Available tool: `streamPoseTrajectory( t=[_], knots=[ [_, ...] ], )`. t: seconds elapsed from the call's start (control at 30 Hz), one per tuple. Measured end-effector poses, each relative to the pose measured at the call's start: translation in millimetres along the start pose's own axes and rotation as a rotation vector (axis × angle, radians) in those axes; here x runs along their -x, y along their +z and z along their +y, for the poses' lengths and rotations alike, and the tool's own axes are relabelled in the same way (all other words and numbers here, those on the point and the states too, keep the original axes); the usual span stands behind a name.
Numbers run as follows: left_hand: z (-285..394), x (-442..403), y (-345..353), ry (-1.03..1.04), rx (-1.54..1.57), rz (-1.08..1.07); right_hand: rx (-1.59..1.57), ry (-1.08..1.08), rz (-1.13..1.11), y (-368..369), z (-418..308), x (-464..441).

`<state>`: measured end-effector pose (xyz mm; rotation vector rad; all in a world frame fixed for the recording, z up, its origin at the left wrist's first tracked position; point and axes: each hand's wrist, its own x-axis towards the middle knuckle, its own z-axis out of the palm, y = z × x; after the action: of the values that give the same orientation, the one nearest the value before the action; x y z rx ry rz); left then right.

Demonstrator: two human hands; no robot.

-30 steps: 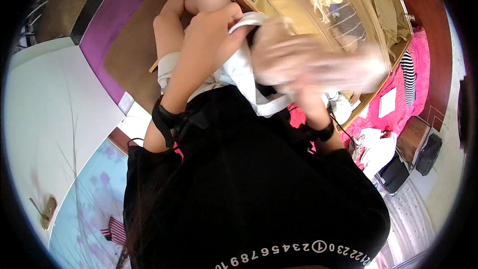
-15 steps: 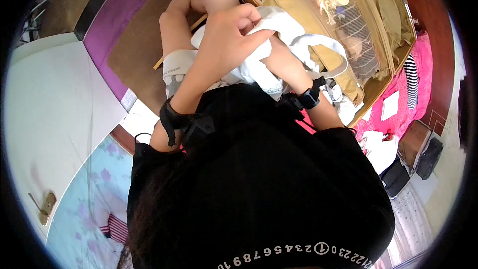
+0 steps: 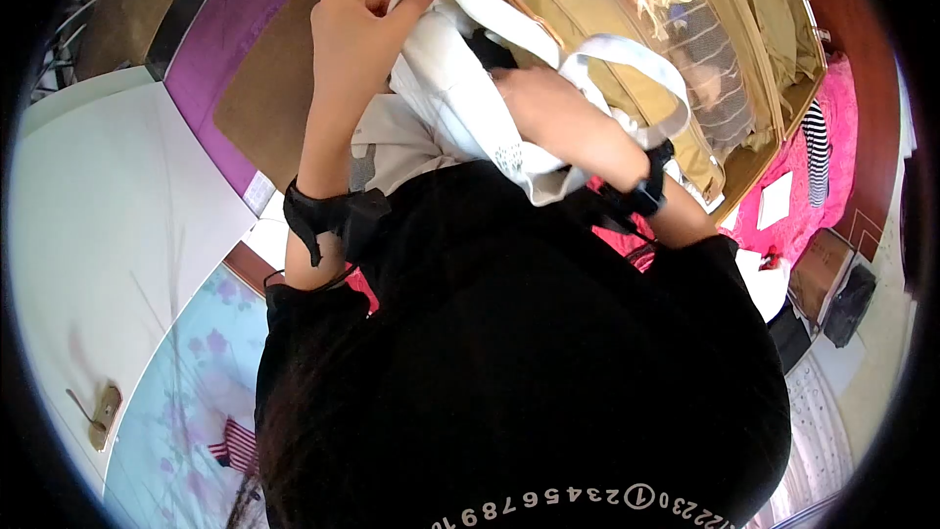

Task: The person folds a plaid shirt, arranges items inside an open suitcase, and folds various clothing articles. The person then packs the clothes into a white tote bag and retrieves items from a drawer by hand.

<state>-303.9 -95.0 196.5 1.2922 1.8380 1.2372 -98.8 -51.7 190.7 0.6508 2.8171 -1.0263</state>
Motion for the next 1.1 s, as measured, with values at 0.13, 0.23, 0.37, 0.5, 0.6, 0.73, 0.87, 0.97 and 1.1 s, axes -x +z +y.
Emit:
streamPoseTrajectory(
  t=[0.13,0.23,0.37,0.5,0.6,0.73,0.87,0.97,1.1],
  knots=[
    [4,7,-6,-0.052,0.025,-0.034,0.018,-0.055,-0.099,-32,-25,21],
    [8,15,-7,-0.066,0.018,-0.050,0.059,-0.053,-0.092,-35,-35,33],
    [13,21,-16,-0.112,0.029,-0.082,0.040,-0.122,-0.124,-42,-41,45],
    [11,23,-24,-0.097,0.001,-0.143,-0.038,-0.075,-0.282,-62,-47,58],
    [13,27,-29,-0.120,-0.012,-0.203,0.028,0.001,-0.405,-80,-49,63],
    [12,33,-36,-0.169,0.009,-0.288,0.080,0.060,-0.457,-89,-49,66],
    [14,36,-45,-0.198,0.064,-0.359,0.083,0.064,-0.443,-91,-51,68],
    [14,36,-49,-0.168,0.094,-0.366,0.075,0.068,-0.442,-93,-52,69],
    [20,36,-52,-0.206,0.142,-0.401,0.063,0.076,-0.431,-93,-54,69]
  ],
)
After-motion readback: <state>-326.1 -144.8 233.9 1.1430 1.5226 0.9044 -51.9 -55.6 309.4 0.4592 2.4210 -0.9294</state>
